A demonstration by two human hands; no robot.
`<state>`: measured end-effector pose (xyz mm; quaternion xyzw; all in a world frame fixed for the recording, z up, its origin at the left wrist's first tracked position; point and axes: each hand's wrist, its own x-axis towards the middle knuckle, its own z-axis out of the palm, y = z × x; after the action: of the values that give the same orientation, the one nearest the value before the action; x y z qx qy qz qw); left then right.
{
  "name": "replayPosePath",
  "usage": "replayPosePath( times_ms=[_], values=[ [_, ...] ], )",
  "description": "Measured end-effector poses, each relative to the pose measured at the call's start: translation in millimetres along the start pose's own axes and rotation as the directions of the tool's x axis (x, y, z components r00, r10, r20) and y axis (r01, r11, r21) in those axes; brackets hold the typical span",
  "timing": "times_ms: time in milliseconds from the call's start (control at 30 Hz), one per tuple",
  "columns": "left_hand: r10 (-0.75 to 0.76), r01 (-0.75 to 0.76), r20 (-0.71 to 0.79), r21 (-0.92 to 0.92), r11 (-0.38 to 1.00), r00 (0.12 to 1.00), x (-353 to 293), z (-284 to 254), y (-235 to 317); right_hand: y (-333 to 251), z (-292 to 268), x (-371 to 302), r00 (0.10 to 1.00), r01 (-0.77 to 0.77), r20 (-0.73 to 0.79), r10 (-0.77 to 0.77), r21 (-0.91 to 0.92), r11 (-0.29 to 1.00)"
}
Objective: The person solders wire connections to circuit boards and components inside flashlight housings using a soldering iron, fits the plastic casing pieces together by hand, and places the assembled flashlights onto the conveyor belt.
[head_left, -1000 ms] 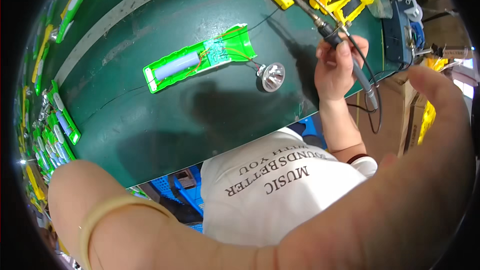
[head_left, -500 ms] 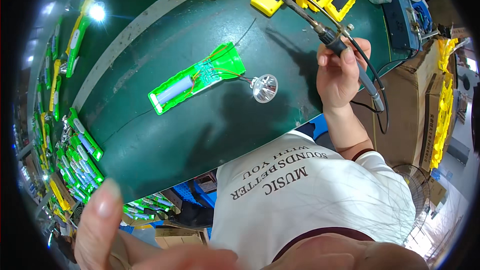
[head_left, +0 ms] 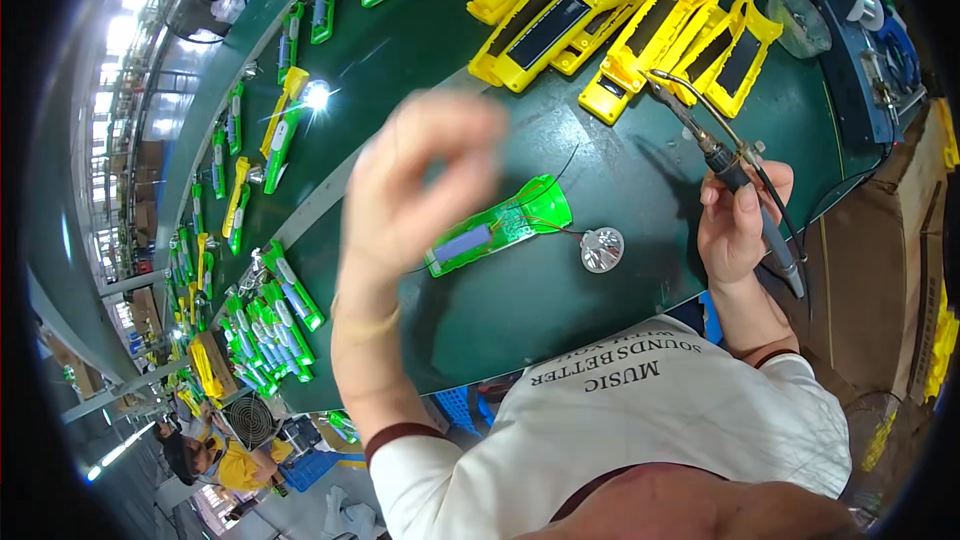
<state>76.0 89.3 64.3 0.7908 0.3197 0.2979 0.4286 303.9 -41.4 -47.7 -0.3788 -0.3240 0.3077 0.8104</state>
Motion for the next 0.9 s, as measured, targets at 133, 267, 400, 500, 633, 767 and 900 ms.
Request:
replayPosePath(
  times_ms=[133, 267, 400, 500, 633, 767, 900],
  values=[
    [0.177, -0.099, -0.039, 0.705, 0.703, 0.983, 70.3, 35.5, -67.1, -0.6, 1.7, -5.0, 0.996, 0.085, 0.014, -0.085, -0.016, 0.996],
    [0.068, -0.006, -0.039, 0.827, 0.562, 0.997, 87.7, 57.0, -79.4, 2.9, 0.2, -2.1, 0.998, 0.067, -0.008, -0.067, -0.038, 0.997],
    [-0.102, 0.056, 0.027, 0.684, 0.728, 0.994, 87.6, 41.4, -69.1, 0.8, -3.1, -0.1, 0.993, 0.111, -0.017, -0.114, -0.112, 0.987],
    [0.150, -0.179, 0.100, 0.663, 0.727, 0.984, 63.0, 22.3, -96.6, -2.9, 0.4, -0.1, 0.995, 0.097, -0.006, -0.099, -0.109, 0.989],
    [0.169, -0.088, -0.045, 0.710, 0.698, 0.985, 50.9, 33.4, -95.2, 0.2, 0.0, -1.7, 0.995, 0.096, 0.034, -0.093, -0.092, 0.991],
    [0.325, -0.216, 0.003, 0.754, 0.621, 0.946, 53.4, 33.1, -93.1, 1.4, 1.0, -2.7, 0.997, 0.078, 0.004, -0.078, -0.086, 0.993],
    [0.190, -0.126, -0.088, 0.478, 0.869, 0.978, 28.9, -2.5, -80.8, -1.2, -2.2, -2.7, 0.996, 0.074, -0.040, -0.077, -0.078, 0.994]
  ],
)
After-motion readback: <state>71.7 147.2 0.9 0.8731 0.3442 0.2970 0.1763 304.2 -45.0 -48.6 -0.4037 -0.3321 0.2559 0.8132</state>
